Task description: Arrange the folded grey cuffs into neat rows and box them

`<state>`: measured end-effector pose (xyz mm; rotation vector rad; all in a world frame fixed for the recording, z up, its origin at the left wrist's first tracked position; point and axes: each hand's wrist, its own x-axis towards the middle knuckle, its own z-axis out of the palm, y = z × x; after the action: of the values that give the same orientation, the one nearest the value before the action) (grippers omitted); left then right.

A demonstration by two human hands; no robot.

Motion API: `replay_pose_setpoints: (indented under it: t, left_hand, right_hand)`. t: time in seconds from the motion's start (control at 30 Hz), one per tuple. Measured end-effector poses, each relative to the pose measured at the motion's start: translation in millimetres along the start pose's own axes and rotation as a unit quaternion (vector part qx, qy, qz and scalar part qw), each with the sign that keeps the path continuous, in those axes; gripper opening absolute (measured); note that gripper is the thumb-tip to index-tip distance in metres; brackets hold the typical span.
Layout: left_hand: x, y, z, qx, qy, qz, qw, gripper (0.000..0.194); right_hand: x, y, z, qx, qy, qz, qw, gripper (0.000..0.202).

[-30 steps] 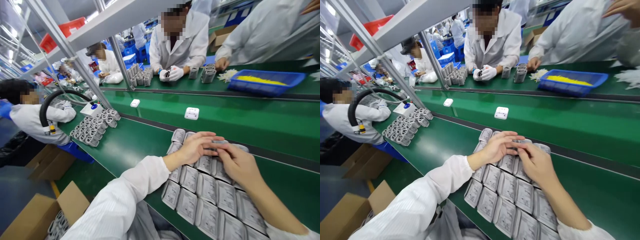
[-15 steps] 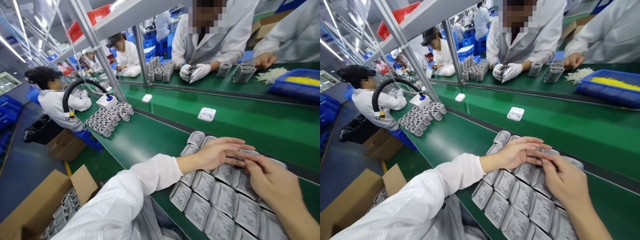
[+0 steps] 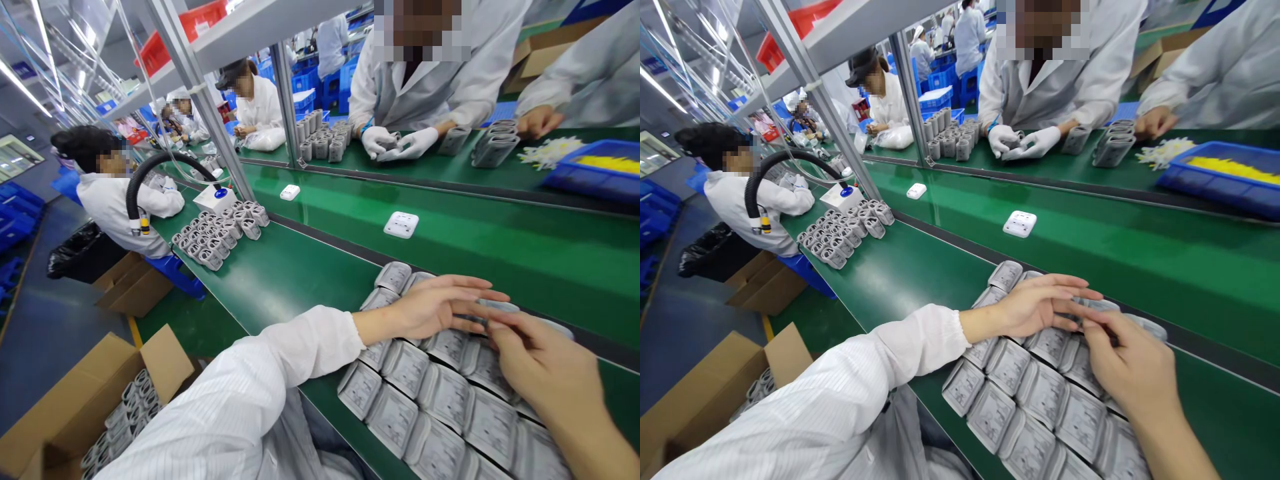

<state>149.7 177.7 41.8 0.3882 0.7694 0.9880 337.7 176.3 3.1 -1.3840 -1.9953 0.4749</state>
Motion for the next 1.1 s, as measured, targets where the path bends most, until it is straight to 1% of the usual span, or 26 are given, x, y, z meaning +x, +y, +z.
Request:
replay_pose_setpoints:
  t: [0.13, 0.2, 0.27, 0.33, 0.47, 0.53, 0.7, 0.83, 0.97, 1.1]
  left_hand:
    - [-12.8, 5.7, 6.6, -0.012, 0.007, 0.020, 1.000, 0.021]
    - [-16.0, 7.6, 8.0, -0.016, 0.012, 0.017, 1.000, 0.022]
    - [-16.6, 9.4, 7.5, -0.022, 0.014, 0.002, 1.000, 0.024]
    - [-15.2, 10.9, 5.0, -0.037, 0.006, -0.009, 0.999, 0.024]
    - [-9.5, 12.2, -3.0, -0.075, -0.025, -0.042, 0.996, 0.029]
    - [-6.2, 11.2, -6.6, -0.085, -0.032, -0.049, 0.995, 0.033]
    - [-0.4, 7.8, -12.5, -0.094, -0.052, -0.045, 0.993, 0.035]
    - [1.4, 7.7, -16.4, -0.105, -0.070, -0.062, 0.990, 0.034]
    - [2.6, 7.5, -20.3, -0.103, -0.075, -0.066, 0.990, 0.031]
    - [2.7, 7.2, -20.9, -0.099, -0.075, -0.074, 0.990, 0.031]
  right_hand:
    - [-1.8, -12.6, -2.2, 0.087, 0.013, 0.076, 0.993, 0.033]
    - [-1.9, -18.2, -1.7, 0.139, 0.005, 0.080, 0.987, 0.038]
    - [-1.3, -22.9, -2.5, 0.163, -0.026, 0.061, 0.984, 0.040]
    - [-0.7, -26.7, -5.1, 0.158, -0.056, 0.051, 0.985, 0.040]
    - [-0.2, -31.1, -11.1, 0.152, -0.087, 0.055, 0.983, 0.040]
    - [-0.4, -31.5, -11.8, 0.158, -0.101, 0.051, 0.981, 0.038]
    - [-0.3, -28.9, -8.8, 0.160, -0.090, 0.041, 0.982, 0.037]
    - [0.8, -24.4, -8.2, 0.136, -0.111, 0.031, 0.984, 0.038]
    - [1.2, -17.1, -8.9, 0.151, -0.140, 0.016, 0.978, 0.033]
    - [1.2, -13.8, -10.0, 0.148, -0.138, 0.004, 0.979, 0.035]
